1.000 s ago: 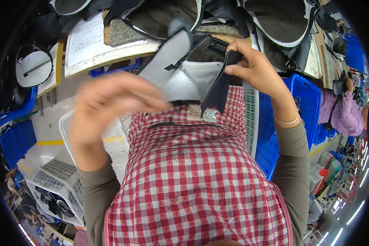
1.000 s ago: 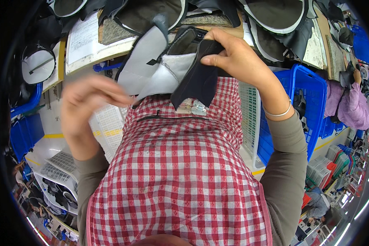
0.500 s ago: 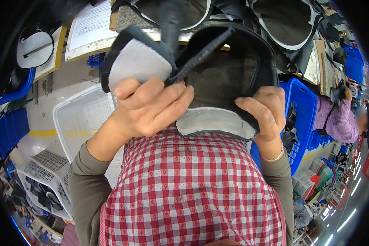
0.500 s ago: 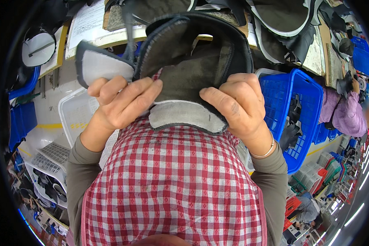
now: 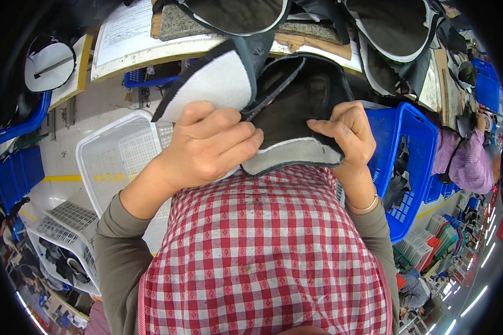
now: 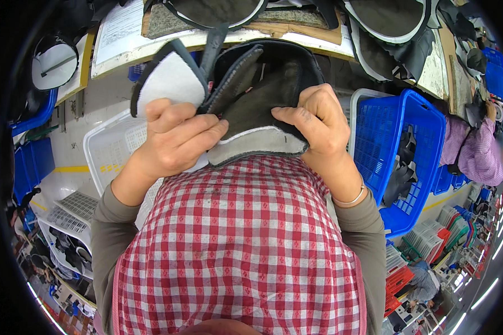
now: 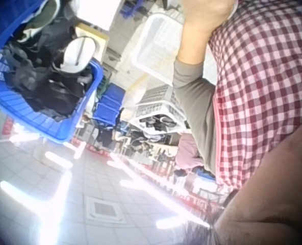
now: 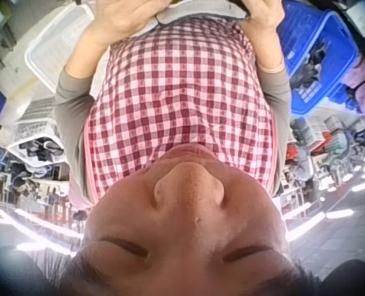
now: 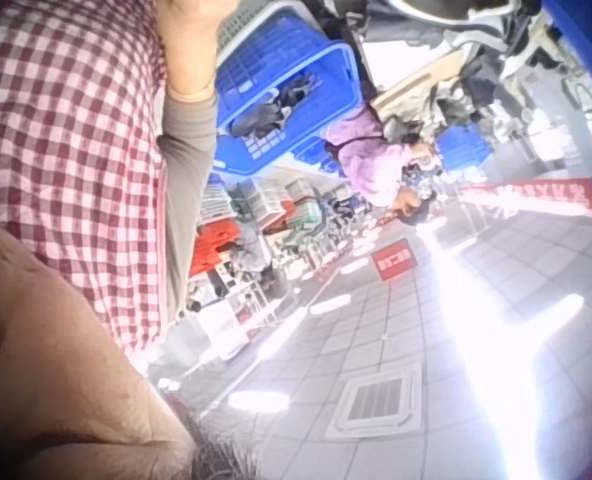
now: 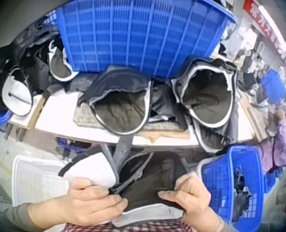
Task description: The person picks up black shoe parts from a blue basket, marks them with a pen, and inspects the interior and edges by hand. They repeatedly turn the parts over and place them back on the table or into the basket.
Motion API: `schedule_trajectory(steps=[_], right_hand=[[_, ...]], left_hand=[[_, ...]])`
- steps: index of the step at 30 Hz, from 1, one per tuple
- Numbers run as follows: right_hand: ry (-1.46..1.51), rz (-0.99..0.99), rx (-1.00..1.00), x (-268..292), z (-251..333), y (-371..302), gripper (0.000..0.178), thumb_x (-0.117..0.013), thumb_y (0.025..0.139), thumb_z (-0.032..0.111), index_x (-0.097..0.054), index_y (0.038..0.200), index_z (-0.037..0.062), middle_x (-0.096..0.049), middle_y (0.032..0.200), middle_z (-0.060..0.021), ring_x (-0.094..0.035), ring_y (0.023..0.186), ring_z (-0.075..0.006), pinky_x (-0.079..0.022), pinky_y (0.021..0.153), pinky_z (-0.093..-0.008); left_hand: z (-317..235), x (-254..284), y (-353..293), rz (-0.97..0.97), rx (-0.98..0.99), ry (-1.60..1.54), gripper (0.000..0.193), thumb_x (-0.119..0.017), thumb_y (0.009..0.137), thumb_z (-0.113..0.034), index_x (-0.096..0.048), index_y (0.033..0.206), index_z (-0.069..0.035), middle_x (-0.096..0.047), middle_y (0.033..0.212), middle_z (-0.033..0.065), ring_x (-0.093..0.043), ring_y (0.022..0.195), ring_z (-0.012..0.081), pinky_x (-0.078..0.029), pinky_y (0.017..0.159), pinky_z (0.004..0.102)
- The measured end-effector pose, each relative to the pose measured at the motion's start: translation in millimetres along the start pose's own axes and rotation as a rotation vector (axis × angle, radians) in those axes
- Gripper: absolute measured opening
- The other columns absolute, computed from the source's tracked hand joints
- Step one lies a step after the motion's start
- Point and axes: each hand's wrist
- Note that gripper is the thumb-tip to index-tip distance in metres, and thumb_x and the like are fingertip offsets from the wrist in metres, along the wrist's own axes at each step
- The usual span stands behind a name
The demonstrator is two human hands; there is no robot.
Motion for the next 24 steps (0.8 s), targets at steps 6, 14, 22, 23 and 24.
schedule_trajectory(steps=[6, 14, 22, 23, 24], right_hand=[[0.101, 0.155, -0.342, -4, -6, -9, 0.032, -0.086, 0.057, 0.002, -0.078, 0.088, 0.0015, -0.052, 0.076, -0.0055, -0.057, 0.077, -0.0216, -0.046, 0.069, -0.0335], [-0.384, 0.456, -0.076, 36, -41, 41, 0.025, -0.084, 0.074, 0.027, -0.081, 0.093, 0.0107, -0.074, 0.086, -0.0076, -0.071, 0.091, -0.0244, -0.054, 0.076, -0.0408], [-0.218, 0.345, -0.048, -4, -16, 33, 0.016, -0.080, 0.080, 0.023, -0.071, 0.089, 0.0126, -0.069, 0.072, -0.0051, -0.070, 0.064, -0.0246, -0.052, 0.055, -0.0356], [-0.232, 0.352, -0.063, -1, -16, 35, 0.018, -0.080, 0.080, 0.022, -0.072, 0.091, 0.0117, -0.070, 0.073, -0.0058, -0.070, 0.065, -0.0250, -0.053, 0.056, -0.0358], [-0.248, 0.360, -0.076, -1, -16, 39, 0.019, -0.080, 0.080, 0.021, -0.073, 0.094, 0.0109, -0.070, 0.074, -0.0066, -0.071, 0.065, -0.0254, -0.053, 0.056, -0.0360]], left_hand=[[5, -12, 5, 0.273, 0.110, -0.270, 0.023, -0.074, 0.077, -0.016, -0.072, 0.099, -0.012, -0.064, 0.093, 0.0000, -0.056, 0.100, 0.0214, -0.037, 0.091, 0.0377], [29, -66, 47, 0.235, 0.279, -0.549, 0.017, -0.084, 0.076, -0.015, -0.073, 0.085, -0.006, -0.057, 0.081, 0.0053, -0.053, 0.091, 0.0237, -0.036, 0.088, 0.0379], [57, -32, 75, 0.161, 0.310, -0.492, 0.032, -0.085, 0.076, -0.016, -0.071, 0.103, -0.006, -0.067, 0.108, 0.0082, -0.060, 0.108, 0.0256, -0.043, 0.097, 0.0421], [66, -25, 83, 0.013, 0.298, -0.440, 0.035, -0.085, 0.077, -0.016, -0.070, 0.107, -0.006, -0.067, 0.112, 0.0084, -0.061, 0.111, 0.0263, -0.044, 0.098, 0.0436], [75, -22, 91, 0.040, 0.317, -0.293, 0.039, -0.085, 0.078, -0.016, -0.068, 0.112, -0.005, -0.066, 0.115, 0.0088, -0.062, 0.112, 0.0278, -0.046, 0.098, 0.0434]])
Point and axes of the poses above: each hand's wrist, its own y-axis towards the middle knuckle, its own x-axis out of the back of the hand, z = x × y
